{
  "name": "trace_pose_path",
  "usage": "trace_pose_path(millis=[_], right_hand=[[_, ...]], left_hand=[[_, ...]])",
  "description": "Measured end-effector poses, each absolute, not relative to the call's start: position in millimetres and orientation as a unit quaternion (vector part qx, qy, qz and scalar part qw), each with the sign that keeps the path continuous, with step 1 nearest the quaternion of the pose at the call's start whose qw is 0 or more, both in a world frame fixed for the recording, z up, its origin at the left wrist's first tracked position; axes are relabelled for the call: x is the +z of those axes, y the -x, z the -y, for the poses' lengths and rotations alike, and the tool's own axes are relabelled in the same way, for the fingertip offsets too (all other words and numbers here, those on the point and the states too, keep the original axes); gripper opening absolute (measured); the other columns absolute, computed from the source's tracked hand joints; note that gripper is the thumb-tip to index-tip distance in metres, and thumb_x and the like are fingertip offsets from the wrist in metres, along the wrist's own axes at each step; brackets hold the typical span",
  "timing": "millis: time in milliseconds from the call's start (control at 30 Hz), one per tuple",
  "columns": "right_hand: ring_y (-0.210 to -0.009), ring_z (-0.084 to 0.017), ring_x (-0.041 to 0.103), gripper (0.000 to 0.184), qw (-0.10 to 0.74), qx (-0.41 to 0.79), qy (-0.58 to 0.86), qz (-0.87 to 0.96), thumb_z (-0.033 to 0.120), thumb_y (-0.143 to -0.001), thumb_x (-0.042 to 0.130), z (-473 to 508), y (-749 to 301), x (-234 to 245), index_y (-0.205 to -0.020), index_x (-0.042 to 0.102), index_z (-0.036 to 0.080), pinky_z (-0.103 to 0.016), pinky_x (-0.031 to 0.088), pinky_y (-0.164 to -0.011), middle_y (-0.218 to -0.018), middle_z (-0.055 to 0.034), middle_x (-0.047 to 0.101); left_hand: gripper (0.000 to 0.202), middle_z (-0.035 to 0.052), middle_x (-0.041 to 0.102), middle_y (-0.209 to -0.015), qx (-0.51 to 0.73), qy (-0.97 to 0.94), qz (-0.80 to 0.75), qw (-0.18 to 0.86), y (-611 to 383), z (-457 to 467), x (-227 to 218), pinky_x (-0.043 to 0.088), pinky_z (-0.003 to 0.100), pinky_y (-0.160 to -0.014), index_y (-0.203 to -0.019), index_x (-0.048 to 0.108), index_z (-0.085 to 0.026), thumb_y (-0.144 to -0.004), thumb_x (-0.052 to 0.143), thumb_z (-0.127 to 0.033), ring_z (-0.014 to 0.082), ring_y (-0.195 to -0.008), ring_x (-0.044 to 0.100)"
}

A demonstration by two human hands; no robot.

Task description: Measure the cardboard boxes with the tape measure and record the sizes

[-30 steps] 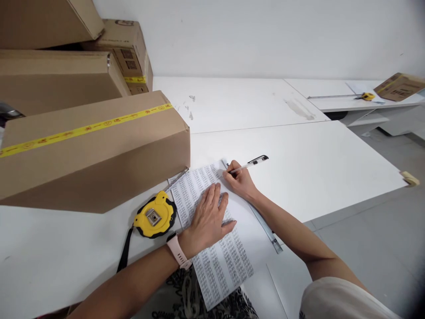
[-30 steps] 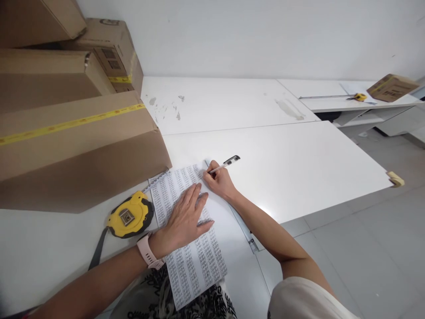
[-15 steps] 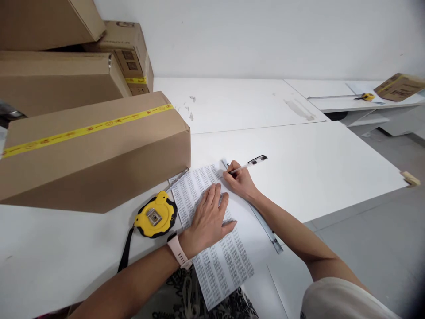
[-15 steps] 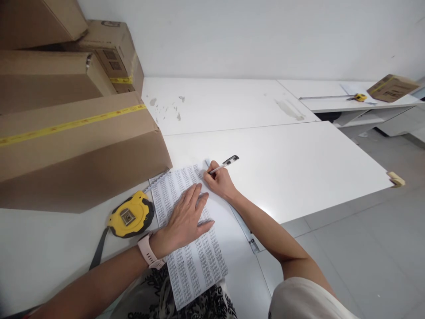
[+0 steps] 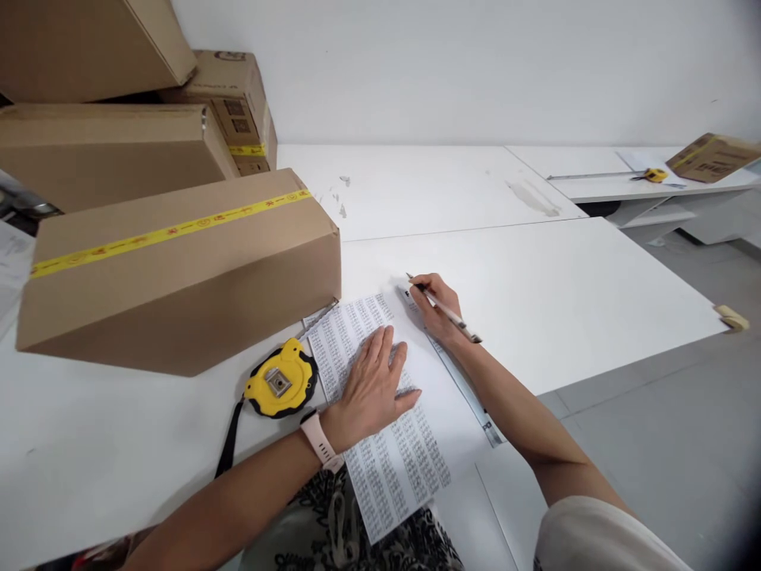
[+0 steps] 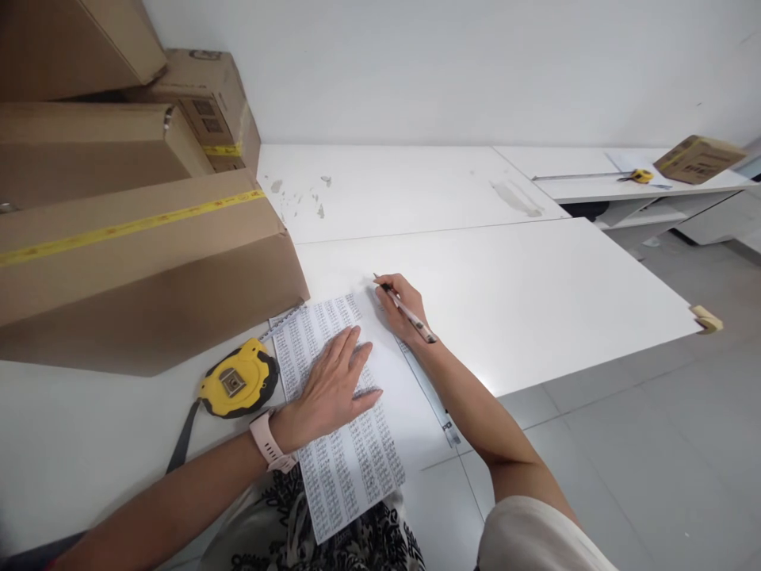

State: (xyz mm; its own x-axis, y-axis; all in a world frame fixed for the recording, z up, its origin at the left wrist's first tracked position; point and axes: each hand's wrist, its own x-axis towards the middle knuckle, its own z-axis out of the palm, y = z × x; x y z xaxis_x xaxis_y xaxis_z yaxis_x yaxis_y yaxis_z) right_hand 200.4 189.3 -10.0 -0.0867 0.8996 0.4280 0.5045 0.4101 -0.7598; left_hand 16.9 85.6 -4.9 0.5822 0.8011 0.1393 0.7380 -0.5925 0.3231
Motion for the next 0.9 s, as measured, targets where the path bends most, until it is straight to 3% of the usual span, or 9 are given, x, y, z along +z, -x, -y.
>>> trace_pose_path(millis=[100, 200, 300, 400, 567, 767, 900], right_hand=[[-0.090, -0.024, 0.055, 0.022, 0.389, 0.161, 0.420, 0.804, 0.030, -0.097, 0.047, -191.5, -206.9, -10.1, -0.102, 0.067, 0.023, -0.040, 0.045, -0.083, -0.097, -0.0091, 0.069], [-0.092, -0.024, 0.053, 0.032, 0.329, 0.119, 0.375, 0.858, 0.023, -0.100, 0.040, -189.8, -206.5, -11.0, -0.102, 0.071, 0.025, -0.041, 0.043, -0.083, -0.096, -0.0081, 0.072], [-0.098, -0.026, 0.053, 0.035, 0.278, 0.076, 0.365, 0.885, 0.018, -0.100, 0.039, -187.1, -202.9, -11.2, -0.104, 0.073, 0.026, -0.041, 0.040, -0.082, -0.097, -0.0069, 0.073], [-0.100, -0.027, 0.053, 0.041, 0.247, 0.044, 0.363, 0.898, 0.009, -0.095, 0.041, -185.0, -200.7, -10.7, -0.118, 0.070, 0.026, -0.042, 0.039, -0.081, -0.099, -0.0081, 0.072], [-0.092, -0.027, 0.053, 0.056, 0.310, 0.030, 0.425, 0.850, 0.003, -0.086, 0.039, -185.1, -203.5, -10.5, -0.138, 0.057, 0.018, -0.041, 0.042, -0.078, -0.097, -0.0096, 0.072], [-0.090, -0.026, 0.057, 0.043, 0.418, 0.060, 0.491, 0.762, 0.012, -0.090, 0.041, -183.1, -215.7, -3.4, -0.127, 0.062, 0.018, -0.041, 0.046, -0.080, -0.095, -0.0087, 0.074], [-0.087, -0.025, 0.059, 0.037, 0.443, 0.081, 0.494, 0.744, 0.017, -0.092, 0.043, -178.0, -221.6, 11.5, -0.121, 0.065, 0.019, -0.040, 0.048, -0.078, -0.091, -0.0077, 0.074]], left_hand=[[0.053, 0.0261, 0.042, -0.150, 0.175, -0.882, -0.427, 0.089, -11.2, -76.0, 7.4, 0.039, 0.053, -0.112, -0.132, 0.050, -0.007, -0.091, 0.062, -0.038, 0.0396, -0.143, 0.035], [0.040, 0.0216, 0.047, -0.146, 0.261, -0.863, -0.432, 0.023, 8.3, -54.7, 23.2, 0.041, 0.050, -0.112, -0.128, 0.050, -0.012, -0.093, 0.059, -0.028, 0.0349, -0.142, 0.037], [0.040, 0.0195, 0.050, -0.142, 0.315, -0.811, -0.492, -0.047, 41.6, -33.1, 30.5, 0.040, 0.053, -0.112, -0.127, 0.049, -0.016, -0.090, 0.063, -0.025, 0.0351, -0.140, 0.038], [0.049, 0.0219, 0.048, -0.143, 0.300, -0.762, -0.569, -0.074, 75.6, -22.0, 24.9, 0.039, 0.059, -0.110, -0.131, 0.048, -0.016, -0.088, 0.066, -0.033, 0.0398, -0.136, 0.040], [0.077, 0.0231, 0.044, -0.146, 0.247, -0.707, -0.662, -0.006, 101.0, -29.5, 10.4, 0.042, 0.061, -0.105, -0.143, 0.037, -0.015, -0.082, 0.070, -0.048, 0.0424, -0.133, 0.043], [0.079, 0.0172, 0.058, -0.128, 0.288, -0.645, -0.702, 0.089, 96.9, -36.1, 25.3, 0.046, 0.057, -0.099, -0.137, 0.043, -0.020, -0.070, 0.077, -0.045, 0.0380, -0.122, 0.055], [0.081, 0.0104, 0.066, -0.112, 0.413, -0.572, -0.663, 0.251, 111.0, -23.8, 58.1, 0.053, 0.045, -0.087, -0.131, 0.046, -0.021, -0.063, 0.081, -0.047, 0.0294, -0.101, 0.066]])
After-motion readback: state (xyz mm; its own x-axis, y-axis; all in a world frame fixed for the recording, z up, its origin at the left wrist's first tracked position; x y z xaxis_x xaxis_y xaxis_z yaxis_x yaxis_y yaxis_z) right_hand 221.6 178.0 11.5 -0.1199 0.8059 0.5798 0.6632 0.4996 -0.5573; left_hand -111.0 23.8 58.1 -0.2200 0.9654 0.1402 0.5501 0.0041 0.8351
